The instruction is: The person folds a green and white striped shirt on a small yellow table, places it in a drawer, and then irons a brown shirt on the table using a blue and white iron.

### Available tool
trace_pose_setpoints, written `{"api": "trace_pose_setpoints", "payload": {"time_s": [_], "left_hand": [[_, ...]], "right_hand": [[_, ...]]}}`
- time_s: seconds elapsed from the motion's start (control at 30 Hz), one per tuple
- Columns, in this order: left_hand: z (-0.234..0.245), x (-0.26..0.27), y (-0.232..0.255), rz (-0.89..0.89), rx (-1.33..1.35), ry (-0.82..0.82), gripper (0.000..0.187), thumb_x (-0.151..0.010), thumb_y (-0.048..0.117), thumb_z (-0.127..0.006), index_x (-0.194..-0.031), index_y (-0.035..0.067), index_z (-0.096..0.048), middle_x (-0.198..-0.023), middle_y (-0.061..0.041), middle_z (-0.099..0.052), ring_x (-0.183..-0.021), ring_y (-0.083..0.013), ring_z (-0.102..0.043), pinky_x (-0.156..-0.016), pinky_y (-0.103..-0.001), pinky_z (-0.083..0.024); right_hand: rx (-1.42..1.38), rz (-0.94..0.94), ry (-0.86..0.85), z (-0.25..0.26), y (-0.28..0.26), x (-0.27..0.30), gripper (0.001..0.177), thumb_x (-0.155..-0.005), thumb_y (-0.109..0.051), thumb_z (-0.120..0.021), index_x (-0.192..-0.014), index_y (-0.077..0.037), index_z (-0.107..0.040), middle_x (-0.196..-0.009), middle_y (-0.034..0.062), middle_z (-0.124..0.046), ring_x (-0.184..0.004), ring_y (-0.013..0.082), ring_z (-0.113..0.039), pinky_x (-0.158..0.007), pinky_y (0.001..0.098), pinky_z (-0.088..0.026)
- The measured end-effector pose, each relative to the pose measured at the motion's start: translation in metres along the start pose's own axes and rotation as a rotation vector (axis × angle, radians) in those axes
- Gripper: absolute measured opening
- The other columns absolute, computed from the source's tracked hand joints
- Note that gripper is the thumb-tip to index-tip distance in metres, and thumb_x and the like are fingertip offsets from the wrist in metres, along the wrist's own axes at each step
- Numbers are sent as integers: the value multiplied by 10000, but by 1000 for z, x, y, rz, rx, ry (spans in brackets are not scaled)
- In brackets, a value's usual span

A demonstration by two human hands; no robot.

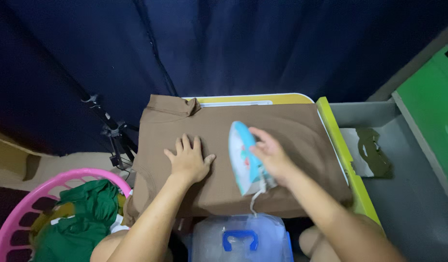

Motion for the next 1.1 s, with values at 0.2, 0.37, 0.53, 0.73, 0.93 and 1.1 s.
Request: {"api": "trace_pose_setpoints", "payload": {"time_s": [0.2,0.37,0.53,0.73,0.93,1.1], "left_hand": [[-2,1,-1,24,-2,-16,881,-944,641,-493,-1590,94,-244,-1647,-249,-157,-1536,-428,-111,-1138,-766,-81],[-4,2,-3,15,7,15,865,-947,649,-478,-1582,105,-258,-1645,-251,-152,-1534,-421,-108,-1139,-759,-84],[-16,12,3,-31,-12,124,831,-956,634,-452,-1578,109,-289,-1647,-243,-181,-1532,-414,-142,-1135,-752,-97],[-33,23,20,-112,21,160,710,-983,549,-393,-1590,189,-309,-1676,-177,-183,-1539,-416,-128,-1123,-802,-48],[-16,13,-10,192,76,114,814,-964,654,-383,-1613,187,-229,-1680,-211,-86,-1532,-480,-9,-1068,-822,15],[-16,12,-19,162,67,139,869,-925,716,-397,-1607,203,-236,-1682,-193,-94,-1541,-452,-19,-1079,-820,14]], "right_hand": [[424,67,334,91,-23,-25,527,-965,-25,-563,-1481,-117,-517,-1119,116,-726,-878,164,-714,-750,338,-603],[414,-14,618,159,-40,-4,472,-1015,-46,-521,-1479,-124,-571,-1045,178,-728,-762,249,-696,-688,409,-586],[648,99,691,166,-29,19,482,-993,-72,-616,-1468,-105,-543,-1016,130,-709,-755,162,-698,-648,339,-578],[319,95,-19,54,-9,71,501,-921,-74,-653,-1417,-58,-582,-850,119,-754,-534,108,-622,-484,270,-528],[416,59,11,55,-7,72,506,-899,-75,-658,-1402,-95,-613,-888,82,-758,-533,95,-622,-483,267,-535],[618,88,402,175,-25,56,422,-961,-102,-612,-1381,-125,-633,-819,126,-738,-545,153,-631,-501,317,-522]]}}
Point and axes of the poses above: each hand's wrist, its own x-axis away from the middle knuckle, its own z-axis out of the back of the hand, y = z × x, the point moved 2 cm from there along -x, towards the middle knuckle
